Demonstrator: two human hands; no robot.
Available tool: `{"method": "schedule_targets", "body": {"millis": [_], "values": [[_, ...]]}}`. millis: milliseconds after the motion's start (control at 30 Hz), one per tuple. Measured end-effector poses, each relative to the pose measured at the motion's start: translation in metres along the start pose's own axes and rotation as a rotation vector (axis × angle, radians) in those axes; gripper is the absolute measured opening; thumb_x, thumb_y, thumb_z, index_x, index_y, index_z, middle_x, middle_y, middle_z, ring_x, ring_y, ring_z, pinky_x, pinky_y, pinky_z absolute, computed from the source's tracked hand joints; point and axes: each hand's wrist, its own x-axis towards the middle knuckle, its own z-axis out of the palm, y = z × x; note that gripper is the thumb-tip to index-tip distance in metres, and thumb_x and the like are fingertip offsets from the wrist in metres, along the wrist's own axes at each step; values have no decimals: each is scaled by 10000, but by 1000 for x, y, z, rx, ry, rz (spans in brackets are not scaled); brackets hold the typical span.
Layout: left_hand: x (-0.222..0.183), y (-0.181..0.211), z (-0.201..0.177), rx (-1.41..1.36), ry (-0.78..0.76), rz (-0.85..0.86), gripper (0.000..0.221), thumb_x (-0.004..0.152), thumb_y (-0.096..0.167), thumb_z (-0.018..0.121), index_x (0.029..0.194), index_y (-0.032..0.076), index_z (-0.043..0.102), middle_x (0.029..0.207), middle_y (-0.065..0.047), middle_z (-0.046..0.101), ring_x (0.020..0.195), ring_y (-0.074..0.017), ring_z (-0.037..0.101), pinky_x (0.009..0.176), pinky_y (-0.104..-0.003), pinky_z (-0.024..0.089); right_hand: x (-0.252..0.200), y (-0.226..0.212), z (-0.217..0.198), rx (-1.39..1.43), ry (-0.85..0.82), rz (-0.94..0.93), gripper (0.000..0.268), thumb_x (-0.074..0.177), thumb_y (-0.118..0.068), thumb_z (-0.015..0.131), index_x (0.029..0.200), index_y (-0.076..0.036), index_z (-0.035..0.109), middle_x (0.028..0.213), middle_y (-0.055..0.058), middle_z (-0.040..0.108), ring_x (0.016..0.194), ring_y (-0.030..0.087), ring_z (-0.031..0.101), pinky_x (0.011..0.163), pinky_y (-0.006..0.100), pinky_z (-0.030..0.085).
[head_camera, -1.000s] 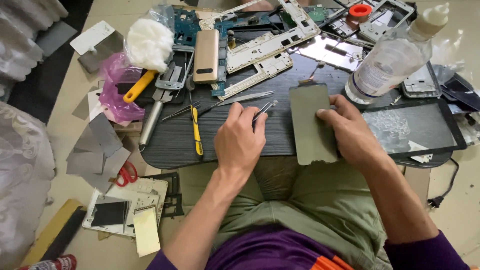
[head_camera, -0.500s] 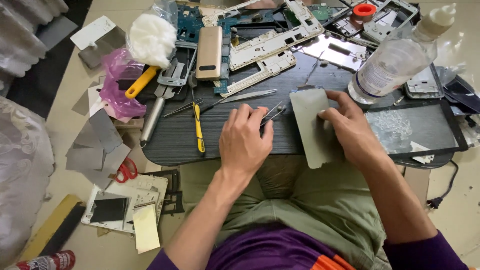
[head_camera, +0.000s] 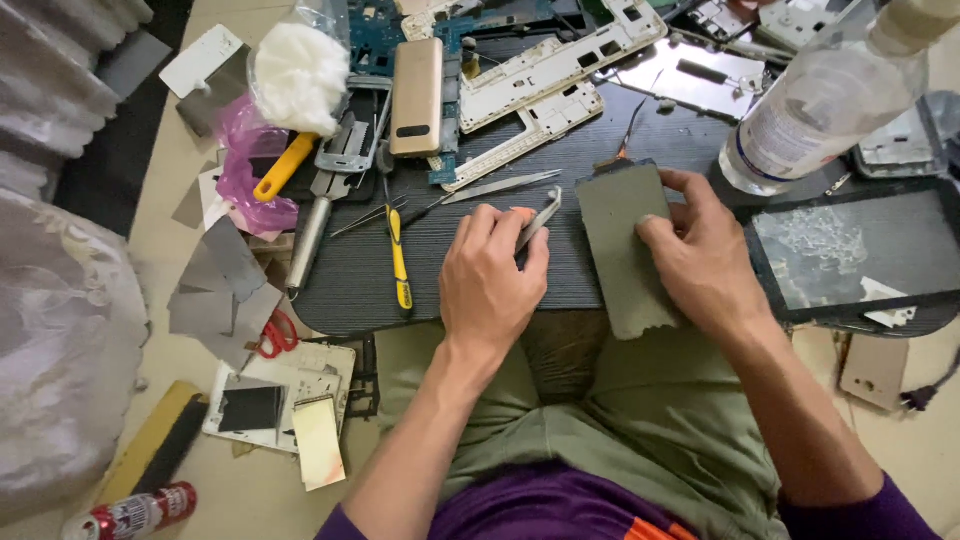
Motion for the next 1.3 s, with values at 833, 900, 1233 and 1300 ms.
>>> {"method": "schedule_targets", "body": {"millis": [833, 900, 1233, 1300], "values": [[3, 12, 3, 72, 74, -6, 191, 928, 257, 679, 980, 88, 750, 852, -51, 632, 801, -276, 687, 671, -400, 563, -10, 6, 10, -4, 205, -132, 591, 948, -172, 538, 1523, -45, 487, 1092, 234, 732, 940, 462, 726, 693, 616, 597], [3, 15, -2, 74, 73, -16, 183, 935, 220, 656, 988, 65, 739, 856, -72, 630, 802, -299, 685, 667, -415, 561, -8, 6, 11, -31, 205, -105, 592, 935, -191, 552, 1516, -83, 513, 1099, 193, 743, 946, 424, 731, 703, 595, 595], [4, 8, -13, -76, -17, -78, 228, 933, 167, 643, 1126, 60, 699, 963, -107, 626, 860, -363, 695, 676, -468, 570, -2, 12, 20, -77, 258, -36, 597, 902, -216, 575, 1495, -150, 570, 1052, 146, 757, 907, 356, 744, 756, 560, 586], [4, 9, -16, -189, 1, -152, 284, 921, 236, 682, 1145, 62, 691, 1000, -108, 628, 866, -380, 701, 658, -489, 581, -3, 10, 23, 19, 263, -24, 600, 909, -195, 572, 1507, -155, 561, 1055, 150, 758, 895, 355, 746, 757, 546, 578]]}}
